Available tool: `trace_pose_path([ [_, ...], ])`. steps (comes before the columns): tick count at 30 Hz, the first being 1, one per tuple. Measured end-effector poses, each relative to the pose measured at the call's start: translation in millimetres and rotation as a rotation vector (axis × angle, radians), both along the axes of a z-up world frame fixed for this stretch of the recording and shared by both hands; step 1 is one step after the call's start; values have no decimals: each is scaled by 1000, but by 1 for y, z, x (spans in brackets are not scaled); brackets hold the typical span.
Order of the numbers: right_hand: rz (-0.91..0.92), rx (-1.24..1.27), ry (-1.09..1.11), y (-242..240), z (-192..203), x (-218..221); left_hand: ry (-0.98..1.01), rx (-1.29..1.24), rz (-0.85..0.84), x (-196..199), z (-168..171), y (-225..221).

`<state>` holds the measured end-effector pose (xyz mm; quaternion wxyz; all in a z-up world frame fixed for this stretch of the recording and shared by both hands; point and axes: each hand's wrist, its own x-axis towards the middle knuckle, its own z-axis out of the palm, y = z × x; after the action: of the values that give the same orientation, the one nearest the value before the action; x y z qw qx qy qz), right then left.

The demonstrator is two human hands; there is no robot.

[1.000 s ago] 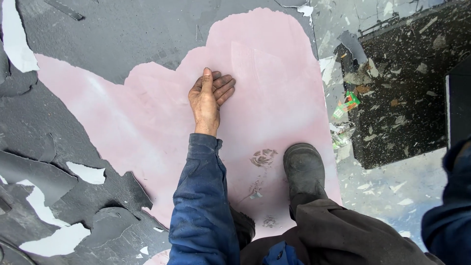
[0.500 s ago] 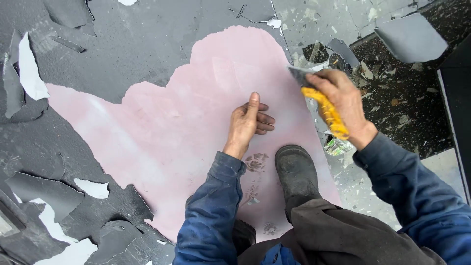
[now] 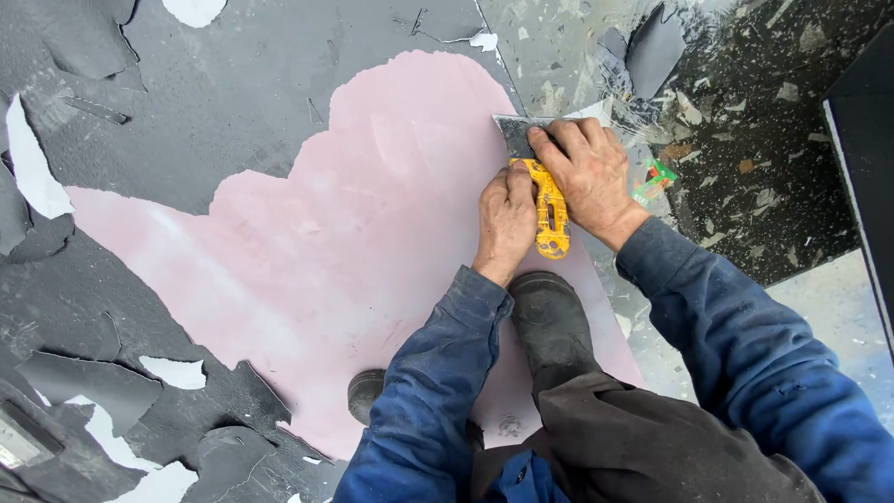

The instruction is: Scraping old paint or coating from a large metal surface using a hand scraper.

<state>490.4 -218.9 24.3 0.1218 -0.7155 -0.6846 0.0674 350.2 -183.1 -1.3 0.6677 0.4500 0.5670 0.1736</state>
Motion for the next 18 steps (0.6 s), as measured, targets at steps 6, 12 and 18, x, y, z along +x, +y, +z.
trace_pose_path([
  [6,112,70,-80,12,-16,6,-78,-122,169,-3,-22,-4],
  [12,83,33,-60,15,-6,-10,-102,-155,181,-9,5,20],
  [18,93,47,-35,39,-20,-1,-139,-194,235,-12,-19,23],
])
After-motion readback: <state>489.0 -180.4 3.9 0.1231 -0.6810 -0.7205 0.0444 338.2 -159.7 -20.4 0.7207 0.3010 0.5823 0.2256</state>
